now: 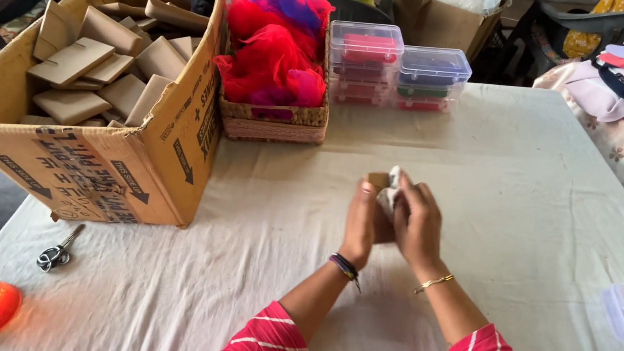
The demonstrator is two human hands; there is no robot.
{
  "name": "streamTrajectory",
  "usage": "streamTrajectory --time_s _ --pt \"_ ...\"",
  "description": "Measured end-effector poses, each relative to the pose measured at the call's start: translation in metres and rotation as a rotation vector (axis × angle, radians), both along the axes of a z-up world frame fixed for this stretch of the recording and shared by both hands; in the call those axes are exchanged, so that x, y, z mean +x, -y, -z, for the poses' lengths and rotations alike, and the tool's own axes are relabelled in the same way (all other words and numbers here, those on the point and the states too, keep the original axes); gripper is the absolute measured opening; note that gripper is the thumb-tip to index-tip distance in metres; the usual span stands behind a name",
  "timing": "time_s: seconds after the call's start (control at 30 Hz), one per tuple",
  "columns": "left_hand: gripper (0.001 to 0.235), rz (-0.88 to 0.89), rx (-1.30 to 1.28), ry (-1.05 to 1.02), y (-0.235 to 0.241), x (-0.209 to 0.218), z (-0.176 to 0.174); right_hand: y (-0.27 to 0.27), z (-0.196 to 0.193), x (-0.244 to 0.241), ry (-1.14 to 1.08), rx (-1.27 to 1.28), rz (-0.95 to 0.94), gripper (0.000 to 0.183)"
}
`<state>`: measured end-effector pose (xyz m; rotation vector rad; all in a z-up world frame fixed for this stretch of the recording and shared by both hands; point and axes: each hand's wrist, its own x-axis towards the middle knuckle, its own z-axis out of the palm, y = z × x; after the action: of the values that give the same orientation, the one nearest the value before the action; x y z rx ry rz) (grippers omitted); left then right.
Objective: The person wraps rectangular cardboard pieces with red net fabric, folding the fabric around each piece by hand. They take cardboard pieces from a box, wrap them one at a time, and place the wrapped pieces into a clear plastic container.
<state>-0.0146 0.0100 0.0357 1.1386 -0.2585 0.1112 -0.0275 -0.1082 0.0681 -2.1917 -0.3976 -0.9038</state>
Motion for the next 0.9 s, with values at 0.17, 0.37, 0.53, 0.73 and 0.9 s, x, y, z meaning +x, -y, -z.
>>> streamTrajectory --time_s 0.17,0.37,0.53,0.73,0.9 --pt "0.081 -0.073 -0.243 -0.226 -0.03 0.026 0.008 -0.028 0.02 -0.011 -0.05 -0.182 -0.282 0.016" --pt "0.088 0.054 -0.194 -0.196 -0.002 0.015 0.018 -0.016 0.008 -0.006 0.091 -0.156 -0.156 0.023" --pt "0.083 0.017 -0.022 -0.049 0.003 -0.001 0.001 0.003 -0.003 0.002 0.007 -0.047 0.008 0.051" --pt "0.066 -0.234 -0.109 -0.113 -0.024 0.029 0.009 -0.027 -0.002 -0.014 0.071 -0.19 -0.148 0.047" --pt "0.05 -0.292 0.005 0.007 -0.003 0.014 0.019 -0.023 -0.009 -0.018 0.137 -0.277 -0.11 0.048"
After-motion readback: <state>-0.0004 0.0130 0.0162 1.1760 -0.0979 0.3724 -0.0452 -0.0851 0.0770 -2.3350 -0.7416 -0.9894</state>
